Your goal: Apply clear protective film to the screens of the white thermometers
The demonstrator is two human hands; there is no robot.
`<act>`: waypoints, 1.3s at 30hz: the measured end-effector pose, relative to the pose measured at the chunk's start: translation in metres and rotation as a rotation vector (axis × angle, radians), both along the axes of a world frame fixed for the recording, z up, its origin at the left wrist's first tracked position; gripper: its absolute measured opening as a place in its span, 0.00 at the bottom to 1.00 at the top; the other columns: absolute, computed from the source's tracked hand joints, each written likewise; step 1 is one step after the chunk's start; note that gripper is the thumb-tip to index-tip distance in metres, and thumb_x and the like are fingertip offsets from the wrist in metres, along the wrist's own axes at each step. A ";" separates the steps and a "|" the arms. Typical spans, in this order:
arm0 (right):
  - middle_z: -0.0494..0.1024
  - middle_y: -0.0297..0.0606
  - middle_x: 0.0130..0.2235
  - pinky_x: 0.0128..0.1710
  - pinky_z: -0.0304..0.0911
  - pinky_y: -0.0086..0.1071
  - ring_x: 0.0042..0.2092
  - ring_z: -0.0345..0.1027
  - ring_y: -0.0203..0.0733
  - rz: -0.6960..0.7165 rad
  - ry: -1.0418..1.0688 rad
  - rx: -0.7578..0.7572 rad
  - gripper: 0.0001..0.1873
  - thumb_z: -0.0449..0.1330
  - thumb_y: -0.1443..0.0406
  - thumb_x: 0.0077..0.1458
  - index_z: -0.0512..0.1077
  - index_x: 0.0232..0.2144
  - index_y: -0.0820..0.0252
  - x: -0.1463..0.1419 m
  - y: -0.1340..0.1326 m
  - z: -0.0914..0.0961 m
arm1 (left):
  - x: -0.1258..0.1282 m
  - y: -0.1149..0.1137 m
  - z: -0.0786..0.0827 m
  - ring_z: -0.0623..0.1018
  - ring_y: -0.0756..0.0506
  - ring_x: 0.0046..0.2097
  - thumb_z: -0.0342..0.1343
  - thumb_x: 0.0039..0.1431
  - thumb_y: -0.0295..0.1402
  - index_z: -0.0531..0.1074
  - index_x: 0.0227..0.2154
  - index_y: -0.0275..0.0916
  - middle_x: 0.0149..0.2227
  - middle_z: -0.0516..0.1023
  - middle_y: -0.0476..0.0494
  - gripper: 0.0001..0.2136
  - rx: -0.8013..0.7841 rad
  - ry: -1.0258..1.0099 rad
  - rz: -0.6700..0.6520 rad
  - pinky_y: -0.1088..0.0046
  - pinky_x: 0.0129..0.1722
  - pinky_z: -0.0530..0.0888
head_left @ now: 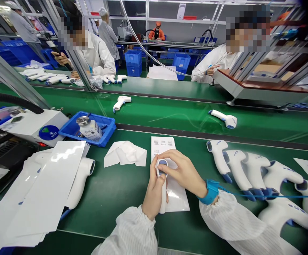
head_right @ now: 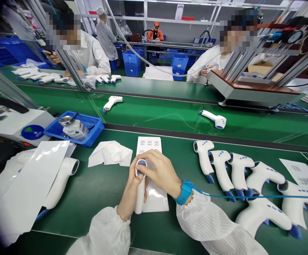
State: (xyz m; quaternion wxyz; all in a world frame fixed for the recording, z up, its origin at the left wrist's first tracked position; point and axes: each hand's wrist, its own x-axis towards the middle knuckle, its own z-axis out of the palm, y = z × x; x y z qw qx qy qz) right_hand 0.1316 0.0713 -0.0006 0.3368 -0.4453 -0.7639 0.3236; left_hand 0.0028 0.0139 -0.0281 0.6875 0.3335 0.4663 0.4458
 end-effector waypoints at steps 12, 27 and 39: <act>0.76 0.32 0.36 0.42 0.66 0.34 0.39 0.70 0.40 -0.138 0.033 -0.035 0.05 0.62 0.64 0.56 0.68 0.33 0.54 -0.006 -0.002 -0.003 | -0.001 0.000 -0.001 0.60 0.54 0.17 0.43 0.66 0.39 0.40 0.66 0.48 0.23 0.62 0.55 0.29 -0.002 -0.018 0.002 0.78 0.17 0.66; 0.75 0.38 0.42 0.45 0.68 0.37 0.43 0.71 0.41 -0.080 0.296 -0.412 0.11 0.57 0.56 0.59 0.70 0.40 0.56 0.008 0.004 -0.003 | 0.000 0.001 0.009 0.59 0.53 0.18 0.42 0.64 0.38 0.42 0.66 0.50 0.24 0.61 0.55 0.29 -0.037 -0.003 0.022 0.78 0.16 0.64; 0.76 0.36 0.44 0.49 0.64 0.40 0.48 0.69 0.44 -0.097 0.058 -0.122 0.07 0.59 0.64 0.58 0.71 0.41 0.53 -0.003 -0.006 -0.003 | 0.002 0.002 0.010 0.59 0.54 0.16 0.45 0.64 0.39 0.42 0.67 0.48 0.30 0.69 0.49 0.30 -0.027 0.006 0.035 0.75 0.16 0.63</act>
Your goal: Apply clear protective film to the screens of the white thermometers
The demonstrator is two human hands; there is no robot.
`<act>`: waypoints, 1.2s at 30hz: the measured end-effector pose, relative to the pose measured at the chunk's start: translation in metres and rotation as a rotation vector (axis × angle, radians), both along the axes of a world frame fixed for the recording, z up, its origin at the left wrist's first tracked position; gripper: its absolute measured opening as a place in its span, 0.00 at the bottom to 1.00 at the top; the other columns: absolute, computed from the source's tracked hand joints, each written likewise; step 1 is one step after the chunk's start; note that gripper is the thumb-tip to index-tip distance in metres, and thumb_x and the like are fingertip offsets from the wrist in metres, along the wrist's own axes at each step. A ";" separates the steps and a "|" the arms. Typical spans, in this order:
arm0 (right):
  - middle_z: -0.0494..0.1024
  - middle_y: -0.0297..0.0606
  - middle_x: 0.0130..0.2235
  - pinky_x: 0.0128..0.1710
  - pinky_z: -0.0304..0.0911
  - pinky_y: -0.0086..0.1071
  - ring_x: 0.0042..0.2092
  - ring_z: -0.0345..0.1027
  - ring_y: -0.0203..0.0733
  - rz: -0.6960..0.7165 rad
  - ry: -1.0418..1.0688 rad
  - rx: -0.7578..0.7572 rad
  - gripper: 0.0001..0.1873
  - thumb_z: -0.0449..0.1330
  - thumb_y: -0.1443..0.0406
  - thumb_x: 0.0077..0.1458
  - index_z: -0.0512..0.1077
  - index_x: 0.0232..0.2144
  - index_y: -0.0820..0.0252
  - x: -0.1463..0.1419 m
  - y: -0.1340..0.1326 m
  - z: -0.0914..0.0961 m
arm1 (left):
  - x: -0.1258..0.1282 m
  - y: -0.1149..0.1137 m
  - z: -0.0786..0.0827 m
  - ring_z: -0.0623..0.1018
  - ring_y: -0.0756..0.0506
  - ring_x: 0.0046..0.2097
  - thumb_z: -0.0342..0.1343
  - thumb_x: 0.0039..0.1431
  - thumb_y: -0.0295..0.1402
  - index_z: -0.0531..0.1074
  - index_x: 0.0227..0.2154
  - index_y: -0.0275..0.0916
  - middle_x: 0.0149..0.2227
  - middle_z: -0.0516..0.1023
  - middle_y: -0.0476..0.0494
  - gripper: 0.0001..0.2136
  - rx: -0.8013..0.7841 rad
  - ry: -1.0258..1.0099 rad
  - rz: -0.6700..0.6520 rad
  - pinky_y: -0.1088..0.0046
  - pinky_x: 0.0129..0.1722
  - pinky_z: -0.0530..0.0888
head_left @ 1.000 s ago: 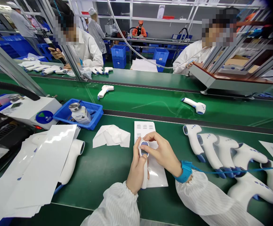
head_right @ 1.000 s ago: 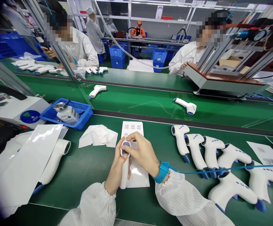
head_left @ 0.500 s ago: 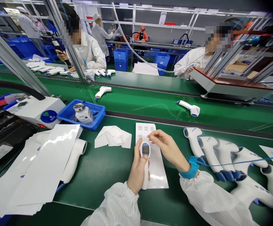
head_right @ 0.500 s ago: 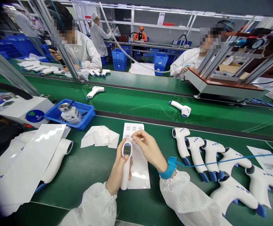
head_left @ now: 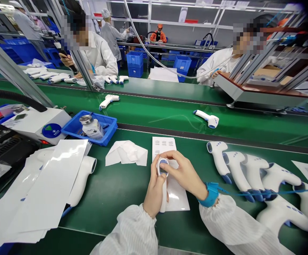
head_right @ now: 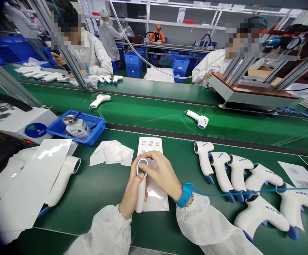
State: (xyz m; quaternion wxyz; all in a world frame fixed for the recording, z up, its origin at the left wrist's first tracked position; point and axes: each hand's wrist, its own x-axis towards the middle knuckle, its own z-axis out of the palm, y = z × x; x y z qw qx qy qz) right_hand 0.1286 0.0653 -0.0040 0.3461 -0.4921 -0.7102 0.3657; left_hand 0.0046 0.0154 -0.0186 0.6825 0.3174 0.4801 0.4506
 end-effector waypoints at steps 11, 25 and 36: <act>0.76 0.40 0.39 0.37 0.69 0.37 0.40 0.72 0.44 -0.163 0.039 -0.102 0.09 0.56 0.57 0.60 0.67 0.38 0.55 -0.001 -0.011 0.010 | 0.004 0.002 0.009 0.60 0.53 0.17 0.42 0.65 0.50 0.52 0.63 0.48 0.22 0.64 0.54 0.26 -0.020 -0.032 0.145 0.77 0.16 0.61; 0.75 0.48 0.46 0.44 0.66 0.38 0.45 0.71 0.48 -0.212 -0.400 -0.117 0.19 0.61 0.60 0.57 0.65 0.48 0.64 -0.025 0.172 0.013 | -0.007 0.032 -0.005 0.72 0.38 0.56 0.53 0.54 0.30 0.60 0.61 0.36 0.51 0.72 0.33 0.29 0.095 0.075 0.013 0.63 0.53 0.67; 0.72 0.44 0.52 0.46 0.69 0.44 0.48 0.70 0.45 -0.607 -0.445 -0.082 0.18 0.58 0.60 0.62 0.68 0.51 0.62 0.105 0.208 0.017 | -0.044 0.017 -0.019 0.76 0.42 0.41 0.58 0.54 0.36 0.76 0.43 0.39 0.38 0.75 0.39 0.14 0.116 0.089 0.072 0.64 0.44 0.72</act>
